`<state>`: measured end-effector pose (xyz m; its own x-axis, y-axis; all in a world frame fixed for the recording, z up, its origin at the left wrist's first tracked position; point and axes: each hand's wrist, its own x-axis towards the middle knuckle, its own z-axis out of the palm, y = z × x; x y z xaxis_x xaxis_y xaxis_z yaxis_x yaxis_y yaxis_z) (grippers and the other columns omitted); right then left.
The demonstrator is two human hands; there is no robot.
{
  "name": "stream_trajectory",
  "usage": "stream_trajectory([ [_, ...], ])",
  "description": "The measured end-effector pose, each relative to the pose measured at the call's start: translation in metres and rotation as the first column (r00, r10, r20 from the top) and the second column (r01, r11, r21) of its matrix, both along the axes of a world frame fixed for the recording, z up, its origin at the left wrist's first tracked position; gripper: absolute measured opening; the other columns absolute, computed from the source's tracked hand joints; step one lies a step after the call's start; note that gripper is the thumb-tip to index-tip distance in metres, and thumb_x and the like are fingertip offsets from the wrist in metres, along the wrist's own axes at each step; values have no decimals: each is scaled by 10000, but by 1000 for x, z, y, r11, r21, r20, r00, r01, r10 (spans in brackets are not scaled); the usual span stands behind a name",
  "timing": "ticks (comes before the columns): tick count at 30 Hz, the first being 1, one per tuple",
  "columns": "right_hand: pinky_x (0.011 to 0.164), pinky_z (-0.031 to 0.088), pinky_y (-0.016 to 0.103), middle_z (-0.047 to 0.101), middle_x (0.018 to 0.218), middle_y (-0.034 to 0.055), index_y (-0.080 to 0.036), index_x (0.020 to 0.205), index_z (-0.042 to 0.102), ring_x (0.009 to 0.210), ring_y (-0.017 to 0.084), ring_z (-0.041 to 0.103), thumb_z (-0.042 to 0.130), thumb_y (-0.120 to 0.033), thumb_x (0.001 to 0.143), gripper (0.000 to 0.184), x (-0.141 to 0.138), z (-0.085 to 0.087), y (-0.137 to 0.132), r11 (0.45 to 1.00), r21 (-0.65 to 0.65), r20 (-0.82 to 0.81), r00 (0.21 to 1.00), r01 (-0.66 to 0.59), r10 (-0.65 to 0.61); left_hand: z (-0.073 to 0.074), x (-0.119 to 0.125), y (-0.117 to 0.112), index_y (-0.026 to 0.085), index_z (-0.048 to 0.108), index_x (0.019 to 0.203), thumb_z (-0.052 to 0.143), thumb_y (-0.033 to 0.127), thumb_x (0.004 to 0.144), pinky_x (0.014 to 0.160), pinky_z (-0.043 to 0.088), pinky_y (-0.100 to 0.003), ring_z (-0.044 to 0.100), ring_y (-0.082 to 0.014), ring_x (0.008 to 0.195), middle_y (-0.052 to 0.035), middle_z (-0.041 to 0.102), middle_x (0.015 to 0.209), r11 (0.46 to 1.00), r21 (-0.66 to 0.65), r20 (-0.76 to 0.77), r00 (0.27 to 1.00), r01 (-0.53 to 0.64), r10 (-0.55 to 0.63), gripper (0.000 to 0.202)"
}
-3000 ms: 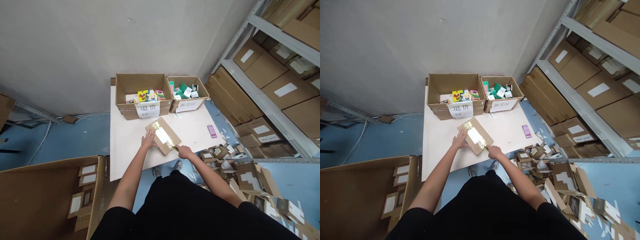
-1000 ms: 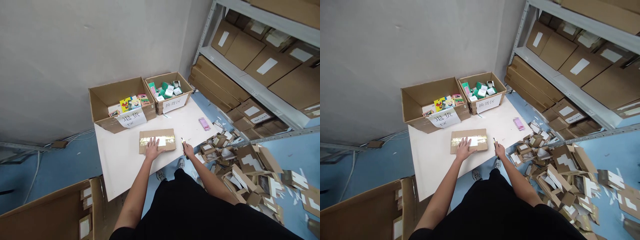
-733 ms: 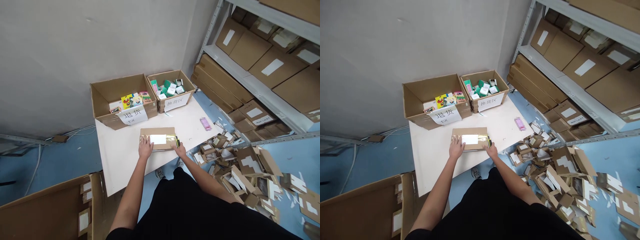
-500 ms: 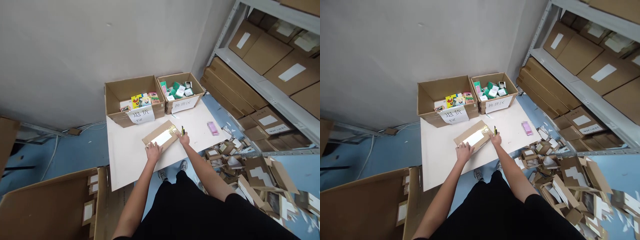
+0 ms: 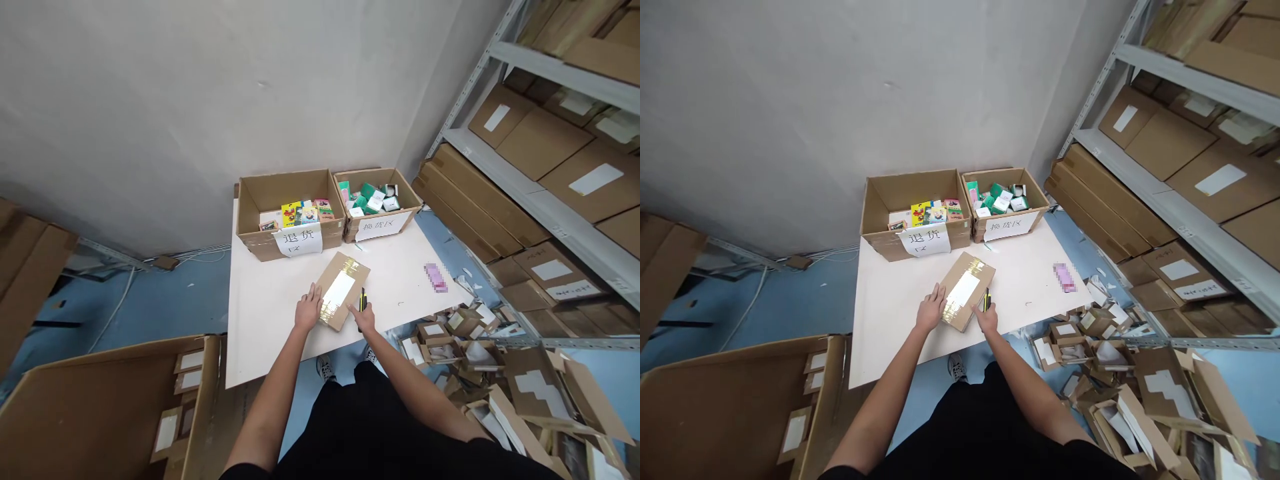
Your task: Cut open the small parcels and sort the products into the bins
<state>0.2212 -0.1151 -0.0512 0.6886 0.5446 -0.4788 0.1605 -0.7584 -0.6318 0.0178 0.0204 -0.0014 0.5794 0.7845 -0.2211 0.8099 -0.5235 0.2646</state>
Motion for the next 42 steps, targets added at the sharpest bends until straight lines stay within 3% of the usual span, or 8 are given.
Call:
stream_trajectory([
  [5,793,552,341,753,1147,166,-209,1231,546,1077,331,737,765,-654,832,637,24,19,57,995,-84,131,989,-54,65,-6,16,-64,103,404,1633,307,350,1103,923,599,-433,678,-326,1193,-247,298,1724,969,36,-83,966,-243,245,592],
  [10,795,517,334,745,1187,184,-182,1227,553,1057,320,716,829,-577,819,631,67,49,100,974,-88,193,955,-211,224,9,28,-67,119,703,1329,409,349,1067,877,602,-398,752,-291,1018,-220,717,1307,990,-13,-86,986,-143,141,456],
  [13,782,527,341,743,1179,191,-169,1218,556,1041,314,716,752,-633,868,613,76,53,80,989,-83,206,969,-122,137,23,17,-22,176,707,1340,457,303,1034,1062,541,-423,639,-314,1298,-169,691,1392,998,64,17,1000,-27,25,415],
  [18,817,552,356,757,1130,167,-200,1197,586,1060,337,738,746,-727,807,675,49,28,15,986,-107,155,977,-131,147,18,-2,33,184,371,1663,395,470,1064,1276,301,-541,200,-336,1638,-133,226,1776,1000,-26,-68,998,-14,12,664],
  [23,807,566,345,758,1132,153,-228,1139,598,1070,321,748,763,-723,786,630,45,13,23,988,-129,118,988,-81,96,2,6,5,157,231,1710,278,534,1067,1264,279,-577,119,-367,1651,-150,142,1788,984,-15,-156,973,-175,171,747],
  [31,756,553,293,764,1066,114,-225,1104,576,979,276,752,759,-589,857,476,94,45,106,995,-24,154,983,-93,96,26,39,-50,110,540,1542,508,511,993,1084,452,-564,543,-440,1371,-279,621,1462,979,-90,-286,946,-186,153,681],
  [36,543,516,248,677,703,12,-231,943,559,535,164,653,405,-615,1063,431,102,39,66,993,121,-42,999,15,-10,17,46,-39,226,469,1614,448,480,1034,1247,331,-552,273,-369,1601,-134,369,1722,1000,10,-15,999,-28,29,634],
  [42,492,470,226,608,510,-4,-219,695,534,406,139,582,481,-697,1024,582,116,35,14,974,28,-129,966,-223,225,-27,48,-43,241,323,1689,352,497,1060,1333,124,-568,113,-327,1659,-74,256,1771,996,79,108,994,-39,30,680],
])
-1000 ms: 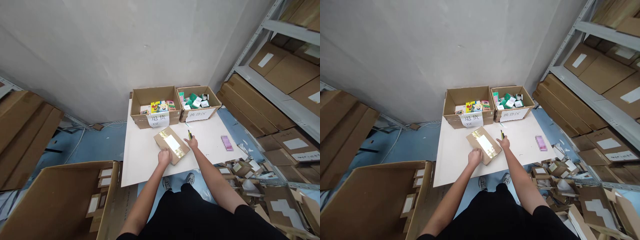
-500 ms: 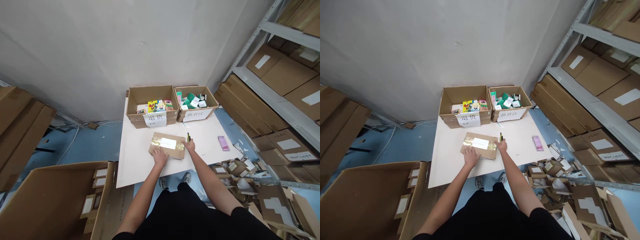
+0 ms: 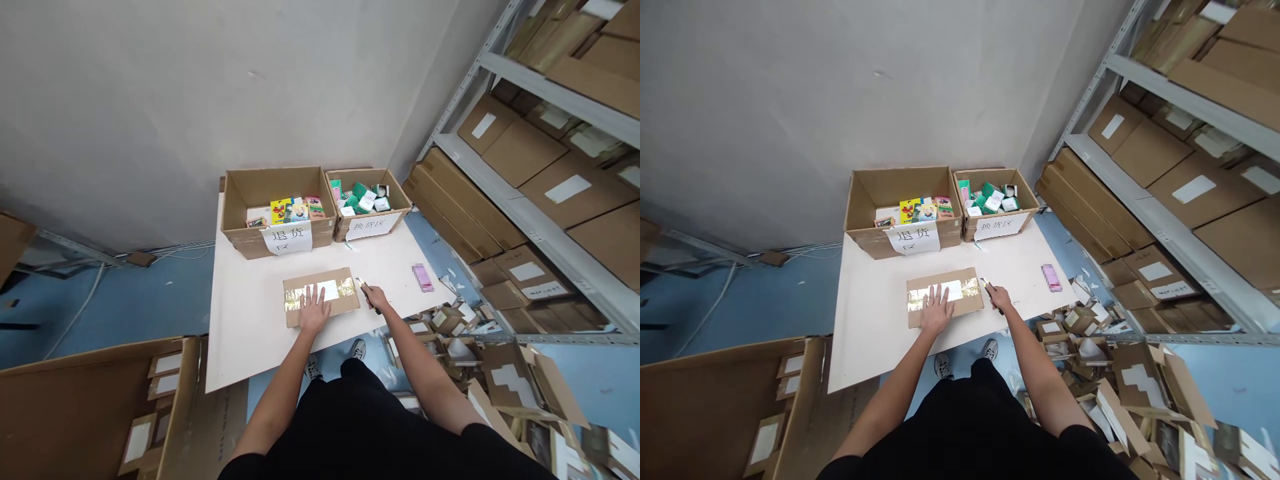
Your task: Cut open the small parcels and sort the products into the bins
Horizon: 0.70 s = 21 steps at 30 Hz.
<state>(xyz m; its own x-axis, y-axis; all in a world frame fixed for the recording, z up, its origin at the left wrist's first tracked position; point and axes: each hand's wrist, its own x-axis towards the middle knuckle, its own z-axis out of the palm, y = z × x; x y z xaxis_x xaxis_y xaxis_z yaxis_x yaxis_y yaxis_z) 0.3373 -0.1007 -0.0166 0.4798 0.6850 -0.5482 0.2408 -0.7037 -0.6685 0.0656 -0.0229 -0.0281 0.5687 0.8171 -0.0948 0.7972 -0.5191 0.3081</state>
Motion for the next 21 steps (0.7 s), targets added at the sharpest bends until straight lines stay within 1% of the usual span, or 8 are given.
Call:
stream_trajectory([
  [3,518,467,230,610,482,2,-213,659,544,389,139,577,486,-733,1008,630,4,4,2,997,-20,2,997,-74,74,-6,-1,-1,239,314,1691,341,509,1065,1339,110,-557,96,-318,1662,-63,239,1776,1000,5,5,1000,0,0,682],
  [6,528,443,231,586,456,-15,-212,664,560,370,133,559,482,-760,999,647,2,10,13,992,-37,52,992,-117,119,-5,-1,1,232,313,1690,328,511,1072,1344,93,-549,80,-314,1664,-57,220,1780,1000,12,1,1000,0,0,678],
  [9,524,411,232,567,450,-31,-211,682,571,357,124,542,482,-737,1011,627,0,13,19,991,-56,121,984,-123,129,-4,-1,2,233,307,1691,329,524,1073,1344,95,-544,86,-313,1664,-53,218,1781,1000,11,-2,1000,0,0,683],
  [12,535,411,231,576,469,-34,-210,709,572,364,121,548,442,-688,1048,600,-2,11,17,993,-66,135,985,-95,104,-5,-1,3,226,324,1686,338,517,1072,1343,107,-542,108,-317,1661,-60,217,1780,1000,19,-4,1000,-1,2,680],
  [14,544,420,229,576,472,-34,-210,713,572,373,122,551,433,-688,1051,601,-2,8,15,993,-72,122,988,-90,98,-4,-1,2,228,333,1684,346,513,1070,1343,108,-540,110,-317,1660,-60,226,1777,1000,25,1,1000,-2,2,677],
  [18,541,422,229,552,459,-31,-213,673,564,390,125,541,438,-750,1020,651,0,3,15,991,-46,141,981,-129,134,-2,0,3,240,317,1689,355,509,1063,1343,105,-548,92,-314,1663,-51,263,1768,1000,9,17,1000,-6,6,682],
  [21,543,430,238,544,455,-27,-215,652,557,392,129,525,457,-765,1002,660,4,3,19,984,-54,136,975,-171,177,0,1,3,237,307,1692,361,496,1059,1341,112,-561,85,-321,1663,-54,267,1767,1000,-19,31,1000,-6,6,686],
])
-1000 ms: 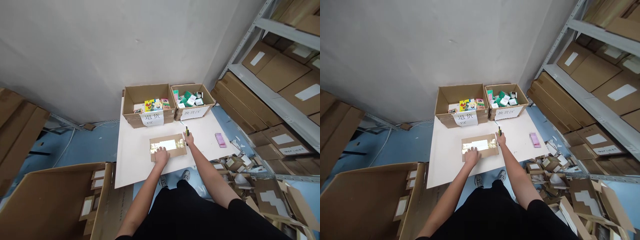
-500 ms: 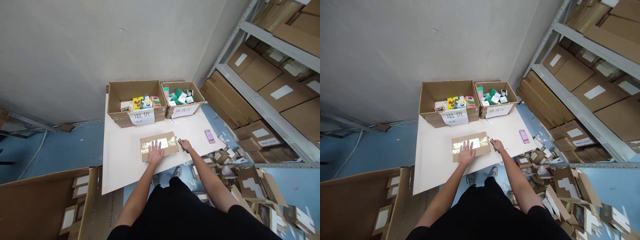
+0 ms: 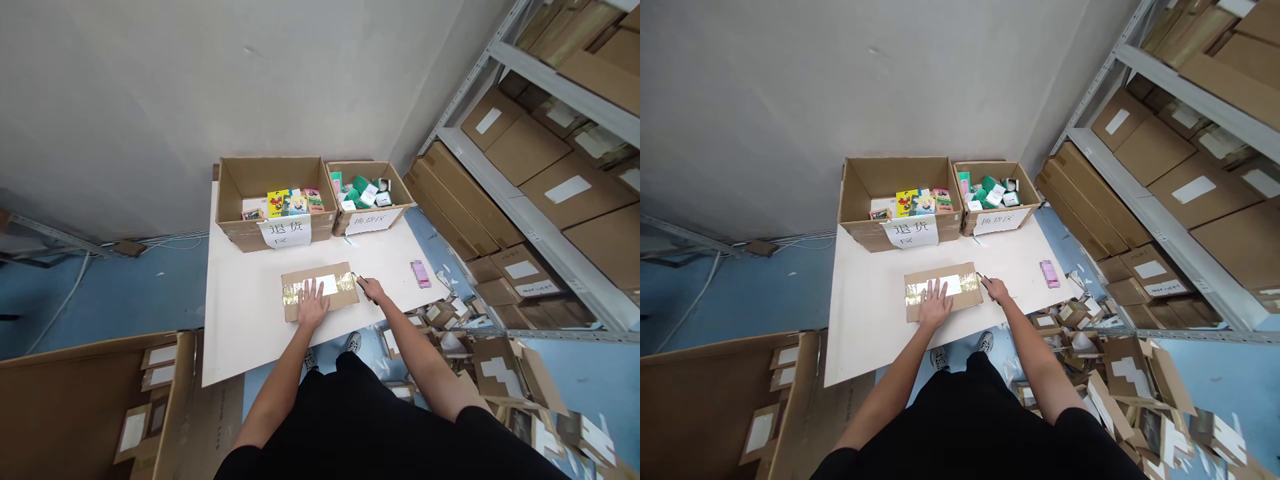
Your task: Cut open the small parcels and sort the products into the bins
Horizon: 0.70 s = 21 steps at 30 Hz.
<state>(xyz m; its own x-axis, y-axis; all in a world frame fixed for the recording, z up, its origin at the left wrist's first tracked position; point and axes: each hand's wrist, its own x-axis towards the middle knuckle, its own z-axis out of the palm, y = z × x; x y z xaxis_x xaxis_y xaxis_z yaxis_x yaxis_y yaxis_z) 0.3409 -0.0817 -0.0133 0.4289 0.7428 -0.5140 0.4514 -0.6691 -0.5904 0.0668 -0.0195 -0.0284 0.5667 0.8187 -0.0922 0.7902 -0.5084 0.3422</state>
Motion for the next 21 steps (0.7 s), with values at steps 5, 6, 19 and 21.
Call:
stream_trajectory([
  [5,528,428,242,530,439,-29,-214,670,582,398,137,509,593,-763,935,609,2,4,-5,999,-44,-29,1000,9,-10,0,1,1,248,309,1693,367,474,1055,1334,127,-584,78,-332,1663,-51,284,1760,1000,0,12,1000,-10,10,679],
  [6,530,430,242,527,436,-29,-213,671,584,398,138,505,594,-758,936,606,1,5,-9,999,-50,-39,999,10,-12,-1,1,1,248,315,1691,366,477,1055,1334,128,-584,82,-332,1662,-52,293,1757,1000,4,9,1000,-10,10,678],
  [19,568,498,257,569,487,-2,-240,702,507,457,169,600,391,-714,1032,589,-19,-4,-69,965,60,-61,965,257,-253,4,1,5,226,409,1655,372,511,1054,1323,171,-540,174,-338,1645,-72,339,1742,1000,17,-22,1000,-1,1,666],
  [21,562,520,259,628,578,11,-244,769,503,495,175,647,429,-717,1017,539,-41,-12,-65,914,59,-89,914,401,-396,12,-3,14,216,480,1613,365,475,1059,1294,252,-523,270,-338,1613,-84,393,1716,1000,7,-26,1000,15,-15,623],
])
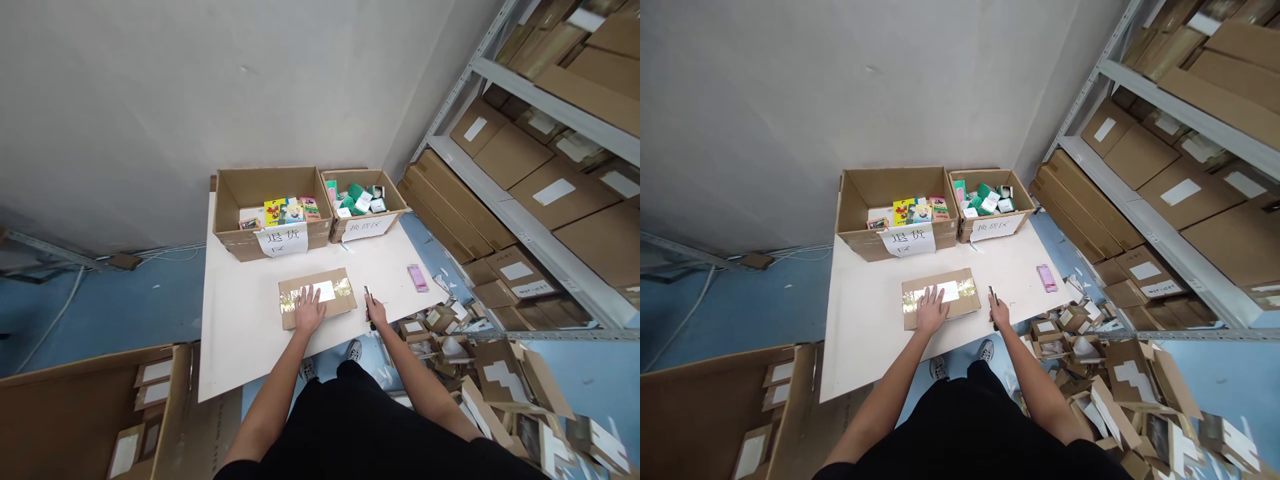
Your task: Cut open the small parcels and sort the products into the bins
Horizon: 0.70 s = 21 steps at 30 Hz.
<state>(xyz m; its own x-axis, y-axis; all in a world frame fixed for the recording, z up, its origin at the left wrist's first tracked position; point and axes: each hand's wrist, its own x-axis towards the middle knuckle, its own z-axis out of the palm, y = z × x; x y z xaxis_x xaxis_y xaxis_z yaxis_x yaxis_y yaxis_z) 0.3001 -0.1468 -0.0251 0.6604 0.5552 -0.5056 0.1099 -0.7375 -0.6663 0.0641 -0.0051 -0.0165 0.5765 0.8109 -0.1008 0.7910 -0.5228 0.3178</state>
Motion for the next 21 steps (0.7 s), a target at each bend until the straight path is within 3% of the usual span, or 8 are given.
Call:
stream_trajectory([
  [2,568,544,259,687,704,23,-249,843,504,542,177,689,554,-714,964,483,-24,-8,6,998,-26,-14,999,49,-50,8,-9,19,208,541,1565,335,402,1063,1258,323,-495,351,-320,1573,-91,430,1696,1000,6,-1,1000,4,-4,576],
  [5,577,571,279,737,886,59,-259,934,517,615,195,730,671,-688,900,457,-47,-15,19,997,-52,0,999,51,-51,19,-31,57,207,508,1579,334,337,1047,1257,320,-511,312,-319,1590,-106,391,1716,999,29,-36,999,-32,33,575],
  [7,603,586,302,752,943,76,-259,983,535,692,224,753,690,-674,887,453,-45,-15,31,997,-60,23,999,51,-50,24,-46,75,210,443,1615,348,358,1046,1249,319,-556,280,-340,1599,-119,379,1720,998,6,-94,993,-65,65,595],
  [9,666,598,323,764,992,95,-252,1036,559,831,263,772,725,-652,857,469,-32,-12,48,995,-76,78,995,60,-54,27,-57,79,195,430,1614,367,389,1051,1210,371,-560,352,-362,1551,-147,428,1687,996,-8,-144,986,-85,83,599],
  [13,797,589,344,757,1153,149,-232,1113,583,1075,309,747,750,-645,832,528,8,-1,91,985,-106,192,975,137,-115,27,-51,40,128,569,1486,435,339,1023,1030,520,-515,615,-386,1238,-232,679,1353,992,44,-187,975,-116,122,527],
  [15,797,582,341,751,1179,164,-227,1108,583,1092,315,742,740,-661,841,534,28,6,111,980,-123,216,968,155,-126,24,-36,10,146,635,1415,462,315,1010,950,561,-467,672,-353,1130,-211,725,1248,995,29,-190,976,-100,103,471],
  [18,771,569,312,757,1150,152,-221,1051,586,1075,299,743,754,-601,855,460,48,12,128,988,-118,202,977,101,-76,16,-11,-25,205,559,1522,497,289,1006,1013,553,-417,593,-322,1343,-167,561,1565,999,33,-101,995,21,-18,527],
  [21,711,563,284,770,1084,114,-216,1034,585,945,243,762,649,-519,945,322,52,11,126,996,-8,39,995,94,-93,6,3,-37,226,477,1603,455,312,1041,1091,522,-436,374,-343,1560,-108,424,1696,992,-6,-38,991,130,-130,569],
])
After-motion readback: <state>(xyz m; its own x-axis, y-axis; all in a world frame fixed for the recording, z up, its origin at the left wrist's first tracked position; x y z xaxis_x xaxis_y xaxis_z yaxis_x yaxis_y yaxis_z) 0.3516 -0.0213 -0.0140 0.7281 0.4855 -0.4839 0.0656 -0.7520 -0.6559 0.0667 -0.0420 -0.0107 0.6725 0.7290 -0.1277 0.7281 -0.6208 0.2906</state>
